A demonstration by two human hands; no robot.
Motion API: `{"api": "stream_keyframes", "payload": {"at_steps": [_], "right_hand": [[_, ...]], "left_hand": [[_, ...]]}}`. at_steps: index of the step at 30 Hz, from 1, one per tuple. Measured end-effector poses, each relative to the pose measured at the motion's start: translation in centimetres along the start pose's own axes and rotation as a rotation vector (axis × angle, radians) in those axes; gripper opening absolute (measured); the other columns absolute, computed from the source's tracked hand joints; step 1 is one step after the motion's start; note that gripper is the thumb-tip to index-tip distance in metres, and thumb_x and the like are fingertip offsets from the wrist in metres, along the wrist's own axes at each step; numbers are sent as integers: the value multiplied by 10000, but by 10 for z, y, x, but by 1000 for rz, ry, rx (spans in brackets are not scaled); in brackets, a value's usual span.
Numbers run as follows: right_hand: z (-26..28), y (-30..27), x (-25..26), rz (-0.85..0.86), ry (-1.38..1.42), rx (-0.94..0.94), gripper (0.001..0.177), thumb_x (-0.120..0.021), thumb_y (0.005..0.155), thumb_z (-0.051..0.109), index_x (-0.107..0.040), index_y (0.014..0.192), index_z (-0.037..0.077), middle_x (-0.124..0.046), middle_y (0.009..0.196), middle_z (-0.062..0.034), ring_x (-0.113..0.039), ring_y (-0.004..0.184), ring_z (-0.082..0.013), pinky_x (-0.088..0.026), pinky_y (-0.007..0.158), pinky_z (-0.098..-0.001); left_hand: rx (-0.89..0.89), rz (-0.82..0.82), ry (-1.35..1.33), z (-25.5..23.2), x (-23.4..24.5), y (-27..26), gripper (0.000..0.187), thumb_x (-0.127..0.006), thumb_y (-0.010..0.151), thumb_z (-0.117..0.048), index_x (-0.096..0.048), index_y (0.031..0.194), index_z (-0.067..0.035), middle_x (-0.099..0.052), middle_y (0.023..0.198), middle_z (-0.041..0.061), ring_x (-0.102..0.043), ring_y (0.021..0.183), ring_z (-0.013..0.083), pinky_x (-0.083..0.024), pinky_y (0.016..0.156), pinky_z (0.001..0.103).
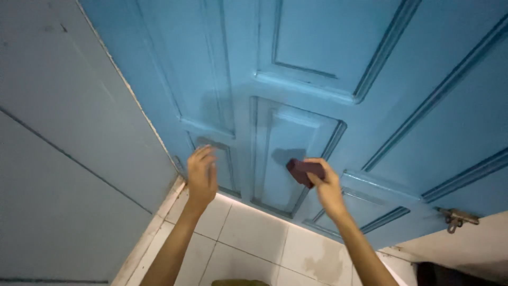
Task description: Sanding the surface of a blue wooden door using a piece of sandpaper.
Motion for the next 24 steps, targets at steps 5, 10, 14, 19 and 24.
{"api": "stream_keyframes", "payload": {"at_steps": [5,10,14,19,24], "right_hand": [[-3,-18,30,-15,167,-204,323,-572,919,41,-676,1224,65,-706,1112,-96,-665,973,-204,-544,825,-340],[19,-43,9,-190,436,-424,411,-615,929,200,-591,1307,42,-683,1235,-132,-674,1098,-282,-547,937,-447],[25,-60,-35,-294,334,-428,502,-623,921,241,-586,1366,13,-682,1276,-160,-658,1143,-296,-525,992,-447],[13,-89,-80,-442,325,-409,600,-647,895,267,-527,1420,3,-636,1356,-184,-632,1217,-318,-493,1046,-449],[6,-95,-95,-617,326,-508,635,-632,908,278,-465,1470,34,-581,1408,-181,-572,1294,-326,-453,1081,-448]], "left_hand": [[-377,66,32,24,-2,76,166,-656,919,11,-630,1064,-64,-594,1325,146,-580,1310,331,-383,1185,581],[-730,-127,114,65,-2,158,224,-699,900,53,-636,1077,-68,-578,1370,118,-569,1347,310,-345,1209,606],[-841,-203,19,93,-18,215,213,-704,1007,23,-609,1174,-68,-518,1458,118,-493,1438,328,-365,1257,585],[-780,-114,-232,124,-47,227,310,-755,1119,-181,-550,1338,-106,-373,1584,134,-357,1520,374,-422,1274,498],[-872,-90,-257,162,-69,230,337,-760,1084,-218,-525,1304,-118,-310,1604,141,-298,1545,396,-385,1299,510]]}}
Point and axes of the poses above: each hand's wrist, its own y-axis towards the middle knuckle, its own x-axis out of the back of the hand, z = x × y, the point moved 2 cm from there along y, towards the middle knuckle
